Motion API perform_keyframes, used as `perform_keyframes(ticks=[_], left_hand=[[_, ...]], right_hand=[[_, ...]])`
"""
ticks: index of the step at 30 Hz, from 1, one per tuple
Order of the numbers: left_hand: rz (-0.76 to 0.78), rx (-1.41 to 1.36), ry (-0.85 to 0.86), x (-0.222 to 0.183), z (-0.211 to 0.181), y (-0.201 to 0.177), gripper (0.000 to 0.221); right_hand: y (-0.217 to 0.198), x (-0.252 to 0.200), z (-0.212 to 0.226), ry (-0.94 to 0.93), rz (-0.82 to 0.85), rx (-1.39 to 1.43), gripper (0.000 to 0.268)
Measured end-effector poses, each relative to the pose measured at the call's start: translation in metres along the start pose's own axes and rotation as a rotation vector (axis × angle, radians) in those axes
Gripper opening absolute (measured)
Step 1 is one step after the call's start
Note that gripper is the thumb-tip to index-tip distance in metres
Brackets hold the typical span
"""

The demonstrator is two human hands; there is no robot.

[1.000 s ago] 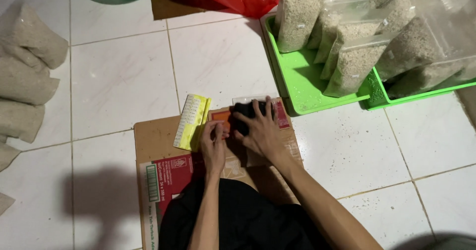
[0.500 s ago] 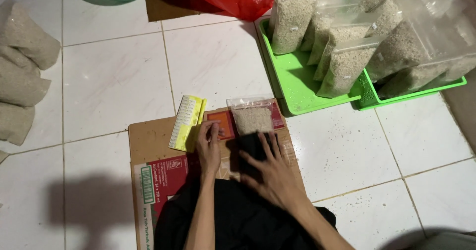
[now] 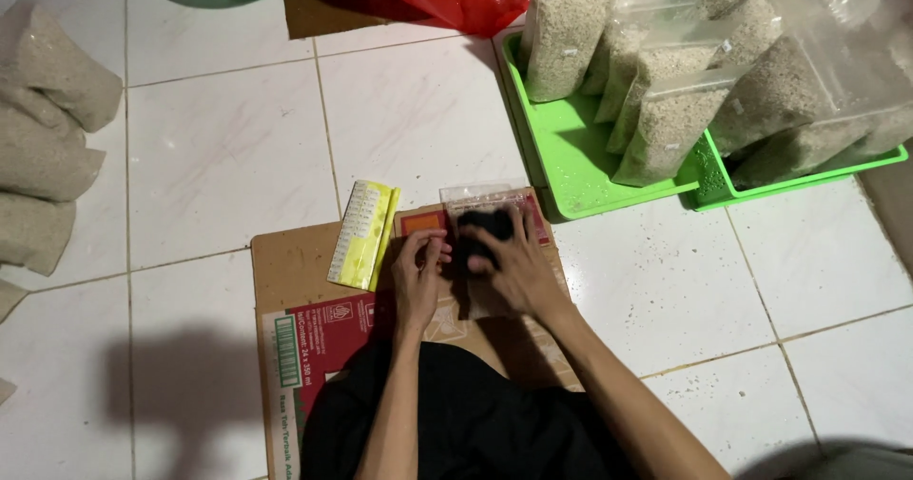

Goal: Flattening and organizing small plastic bags of grain into trays

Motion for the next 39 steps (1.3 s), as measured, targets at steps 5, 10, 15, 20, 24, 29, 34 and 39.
perform_keyframes(ticks=[5, 10, 15, 20, 24, 29, 34, 39], left_hand=[[0.026, -0.03, 0.013, -0.004, 0.013, 0.005, 0.027], [0.045, -0.017, 0.027, -0.01, 0.001, 0.004, 0.038], [-0.007, 0.175, -0.119, -0.033, -0.055, -0.001, 0.072], [-0.099, 0.03, -0.121, -0.022, -0.001, -0.008, 0.066], [-0.203, -0.202, -0.228, -0.02, -0.005, -0.021, 0.064], [-0.231, -0.009, -0.183, -0.018, -0.007, -0.03, 0.062], [-0.187, -0.024, -0.209, 0.002, 0.056, -0.038, 0.062], [-0.17, -0.061, -0.174, -0.019, -0.07, -0.019, 0.058]], right_hand=[[0.005, 0.042, -0.017, 0.169, -0.184, 0.022, 0.045], [-0.003, 0.051, -0.012, 0.236, -0.438, 0.473, 0.022], [-0.063, 0.015, 0.052, 0.141, -0.472, 0.876, 0.036], [-0.054, -0.014, 0.039, 0.219, -0.592, 1.302, 0.048], [-0.01, -0.011, 0.001, 0.54, -0.438, 0.406, 0.066], [0.02, -0.014, 0.008, 0.516, -0.014, -0.002, 0.125], [0.037, -0.01, -0.02, 0.527, -0.271, 0.345, 0.104], [-0.022, -0.026, -0.008, 0.488, -0.563, 0.688, 0.082]])
Point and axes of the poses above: each hand's wrist, its own x-axis towards the middle knuckle, its own y-axis out of the palm, z = x × y, the point moved 7 cm from there along x, towards the middle knuckle, and after that the axes turned 13 degrees about -z, right-handed, at the moved point
